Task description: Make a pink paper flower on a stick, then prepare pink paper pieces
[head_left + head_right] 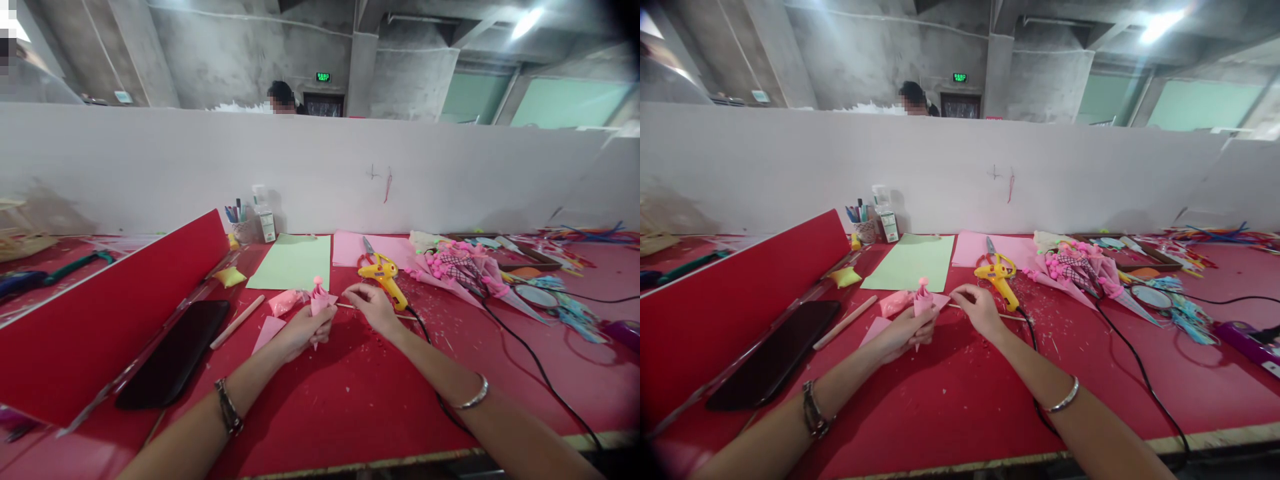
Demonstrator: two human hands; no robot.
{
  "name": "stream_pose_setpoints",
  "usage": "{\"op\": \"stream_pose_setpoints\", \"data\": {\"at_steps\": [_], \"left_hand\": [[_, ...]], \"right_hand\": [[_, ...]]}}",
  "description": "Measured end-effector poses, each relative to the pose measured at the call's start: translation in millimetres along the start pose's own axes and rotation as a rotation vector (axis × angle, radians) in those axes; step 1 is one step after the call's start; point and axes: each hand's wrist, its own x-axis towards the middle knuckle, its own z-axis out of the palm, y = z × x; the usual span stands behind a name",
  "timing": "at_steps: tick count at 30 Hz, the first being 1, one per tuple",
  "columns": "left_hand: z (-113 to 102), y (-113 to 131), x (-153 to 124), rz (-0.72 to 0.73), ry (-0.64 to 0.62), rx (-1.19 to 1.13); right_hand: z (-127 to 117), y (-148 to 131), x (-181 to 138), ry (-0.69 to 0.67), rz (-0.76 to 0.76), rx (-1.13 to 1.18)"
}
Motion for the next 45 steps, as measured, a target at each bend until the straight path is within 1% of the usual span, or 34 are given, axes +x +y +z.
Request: {"op": "stream_pose_setpoints", "data": {"at_steps": [2, 8, 10, 12, 16, 19, 25, 32, 38, 42, 45], "left_hand": [[0.3, 0.1, -0.1, -0.009, -0.006, 0.015], [-0.1, -2.0, 2.0, -0.003, 0.017, 0.103], [-1.1, -3.9, 3.3, -0.012, 0.036, 0.144], [-2.1, -5.2, 4.3, -0.022, 0.059, 0.203], [-2.7, -3.9, 4.0, -0.005, 0.099, 0.321], [-1.8, -1.5, 2.7, -0.003, 0.109, 0.402], [1.8, -0.4, 1.4, 0.034, 0.112, 0.427], [6.1, 2.6, -3.3, 0.007, 0.061, 0.497], [4.7, 1.4, -2.9, 0.012, 0.067, 0.521], [2.9, -2.7, -1.3, 0.067, 0.092, 0.549], [3.5, -2.0, -1.9, 0.072, 0.101, 0.569]], "right_hand": [[1.0, 1.5, 0.5, 0.016, -0.01, 0.002], [6.8, 5.2, -0.8, 0.059, 0.069, 0.2], [6.5, 2.7, -2.0, 0.068, 0.062, 0.206], [5.3, -2.7, -3.8, 0.083, 0.001, 0.119], [5.2, -16.1, -8.5, 0.11, -0.219, -0.136], [8.6, -21.7, -12.2, 0.091, -0.297, -0.149], [11.5, -24.6, -15.7, 0.035, -0.339, -0.126], [11.1, -27.8, -14.8, -0.063, -0.336, -0.108], [12.6, -26.1, -13.8, -0.018, -0.268, -0.074], [12.2, -25.0, -13.7, -0.027, -0.251, -0.075], [11.9, -23.9, -13.1, -0.039, -0.265, -0.056]]}}
